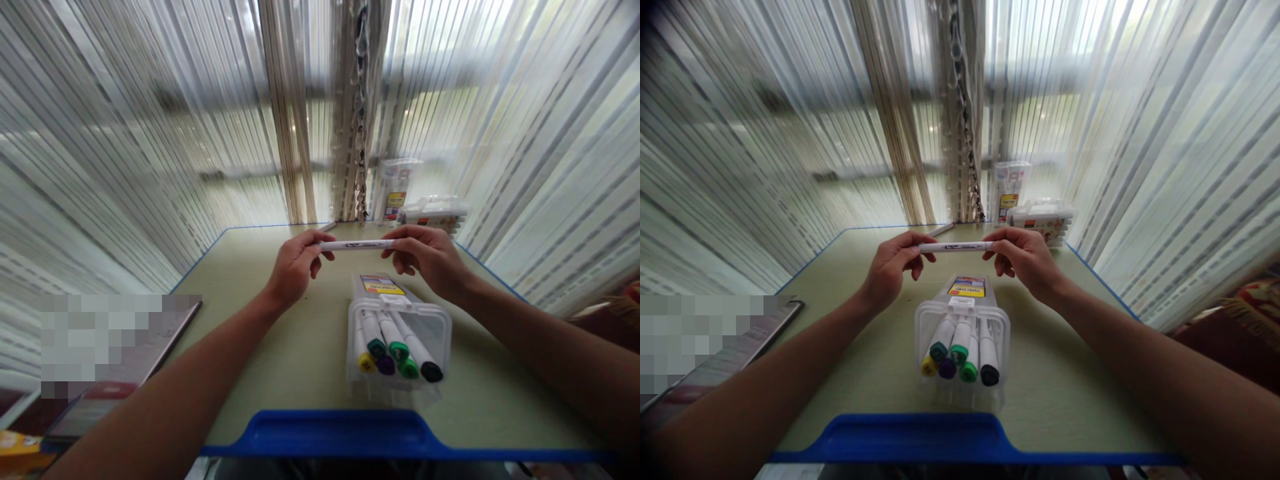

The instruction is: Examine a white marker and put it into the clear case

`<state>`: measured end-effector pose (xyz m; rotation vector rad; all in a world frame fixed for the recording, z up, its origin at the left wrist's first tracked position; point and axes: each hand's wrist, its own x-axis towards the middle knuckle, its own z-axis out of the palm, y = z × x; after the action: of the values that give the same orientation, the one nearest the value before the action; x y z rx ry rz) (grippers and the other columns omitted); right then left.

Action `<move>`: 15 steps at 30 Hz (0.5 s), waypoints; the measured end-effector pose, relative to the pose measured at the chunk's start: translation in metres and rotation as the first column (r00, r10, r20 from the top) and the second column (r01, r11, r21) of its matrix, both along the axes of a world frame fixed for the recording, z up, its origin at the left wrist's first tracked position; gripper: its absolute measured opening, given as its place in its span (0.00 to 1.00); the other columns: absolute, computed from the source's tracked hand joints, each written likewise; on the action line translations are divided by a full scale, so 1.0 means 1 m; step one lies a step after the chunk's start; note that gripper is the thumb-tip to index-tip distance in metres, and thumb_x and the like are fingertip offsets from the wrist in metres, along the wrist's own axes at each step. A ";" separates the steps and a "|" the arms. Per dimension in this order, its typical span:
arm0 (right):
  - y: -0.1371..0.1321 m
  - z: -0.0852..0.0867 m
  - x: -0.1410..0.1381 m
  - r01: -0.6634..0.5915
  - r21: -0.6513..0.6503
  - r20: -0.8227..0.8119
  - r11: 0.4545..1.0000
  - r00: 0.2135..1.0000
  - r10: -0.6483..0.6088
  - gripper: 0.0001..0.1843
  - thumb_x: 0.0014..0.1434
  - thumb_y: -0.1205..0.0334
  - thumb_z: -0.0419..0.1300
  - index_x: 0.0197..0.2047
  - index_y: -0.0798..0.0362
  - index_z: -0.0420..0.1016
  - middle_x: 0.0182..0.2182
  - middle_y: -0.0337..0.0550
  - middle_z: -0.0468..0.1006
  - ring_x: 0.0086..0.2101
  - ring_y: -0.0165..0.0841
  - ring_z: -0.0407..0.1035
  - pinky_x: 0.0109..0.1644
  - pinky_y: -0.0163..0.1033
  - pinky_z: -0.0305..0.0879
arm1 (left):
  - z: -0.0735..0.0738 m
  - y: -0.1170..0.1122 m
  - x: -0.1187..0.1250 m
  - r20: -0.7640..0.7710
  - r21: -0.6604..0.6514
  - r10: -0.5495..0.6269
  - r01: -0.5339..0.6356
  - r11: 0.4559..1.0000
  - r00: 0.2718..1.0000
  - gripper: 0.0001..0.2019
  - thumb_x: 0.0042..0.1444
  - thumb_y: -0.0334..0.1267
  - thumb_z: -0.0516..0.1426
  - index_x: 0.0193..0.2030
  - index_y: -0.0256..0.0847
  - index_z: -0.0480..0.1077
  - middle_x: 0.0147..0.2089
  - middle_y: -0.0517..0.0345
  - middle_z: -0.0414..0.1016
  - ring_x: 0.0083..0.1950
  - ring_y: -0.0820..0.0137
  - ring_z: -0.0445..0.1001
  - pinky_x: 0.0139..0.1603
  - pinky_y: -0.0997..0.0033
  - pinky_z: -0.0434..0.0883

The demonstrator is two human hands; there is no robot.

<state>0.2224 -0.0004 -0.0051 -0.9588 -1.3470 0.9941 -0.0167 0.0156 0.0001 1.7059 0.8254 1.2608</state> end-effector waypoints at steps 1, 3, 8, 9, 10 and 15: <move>0.000 0.000 0.000 0.002 0.000 0.000 1.000 1.000 -0.002 0.06 0.52 0.63 0.65 0.34 0.56 0.80 0.25 0.43 0.80 0.16 0.25 0.65 0.16 0.31 0.52 | 0.000 0.000 0.000 -0.001 0.004 0.001 -0.001 1.000 1.000 0.12 0.56 0.33 0.52 0.42 0.33 0.74 0.30 0.56 0.75 0.20 0.78 0.62 0.20 0.75 0.60; 0.000 0.000 0.000 -0.001 0.000 -0.003 1.000 1.000 0.001 0.06 0.52 0.64 0.65 0.34 0.57 0.80 0.25 0.43 0.80 0.16 0.25 0.66 0.16 0.31 0.52 | -0.001 0.001 0.000 -0.005 0.011 -0.001 0.001 1.000 1.000 0.13 0.56 0.33 0.52 0.43 0.33 0.74 0.30 0.56 0.75 0.20 0.78 0.62 0.20 0.75 0.60; 0.000 0.001 -0.001 -0.002 0.007 -0.001 1.000 1.000 0.002 0.07 0.51 0.64 0.64 0.33 0.58 0.79 0.24 0.43 0.80 0.15 0.25 0.65 0.15 0.30 0.51 | 0.000 0.002 0.000 -0.032 0.007 0.002 -0.001 1.000 0.999 0.13 0.56 0.34 0.52 0.44 0.32 0.73 0.31 0.55 0.75 0.20 0.78 0.62 0.20 0.75 0.60; 0.000 0.001 -0.001 -0.001 0.010 0.002 1.000 1.000 0.001 0.07 0.51 0.64 0.64 0.33 0.58 0.79 0.24 0.43 0.80 0.15 0.25 0.65 0.15 0.30 0.51 | 0.000 0.001 0.000 -0.037 0.004 0.003 -0.002 1.000 0.999 0.13 0.57 0.34 0.52 0.44 0.32 0.73 0.31 0.55 0.75 0.20 0.78 0.62 0.20 0.75 0.60; 0.000 0.001 -0.001 0.000 0.011 0.004 1.000 1.000 0.000 0.07 0.51 0.63 0.64 0.33 0.58 0.79 0.24 0.42 0.80 0.15 0.25 0.65 0.15 0.30 0.51 | 0.001 0.001 0.000 -0.041 0.002 0.004 -0.004 1.000 0.999 0.13 0.57 0.34 0.52 0.44 0.32 0.73 0.31 0.55 0.75 0.20 0.78 0.62 0.21 0.75 0.60; 0.000 0.002 -0.001 0.001 0.015 0.009 1.000 1.000 -0.002 0.08 0.51 0.63 0.63 0.34 0.59 0.79 0.24 0.42 0.80 0.15 0.25 0.66 0.15 0.29 0.51 | 0.002 -0.001 0.000 -0.049 0.003 0.010 -0.010 1.000 0.999 0.13 0.57 0.34 0.51 0.44 0.31 0.73 0.31 0.55 0.75 0.21 0.77 0.63 0.21 0.74 0.61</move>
<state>0.2213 0.0000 -0.0036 -0.9541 -1.3589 0.9787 -0.0166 0.0151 0.0023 1.7429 0.8631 1.2312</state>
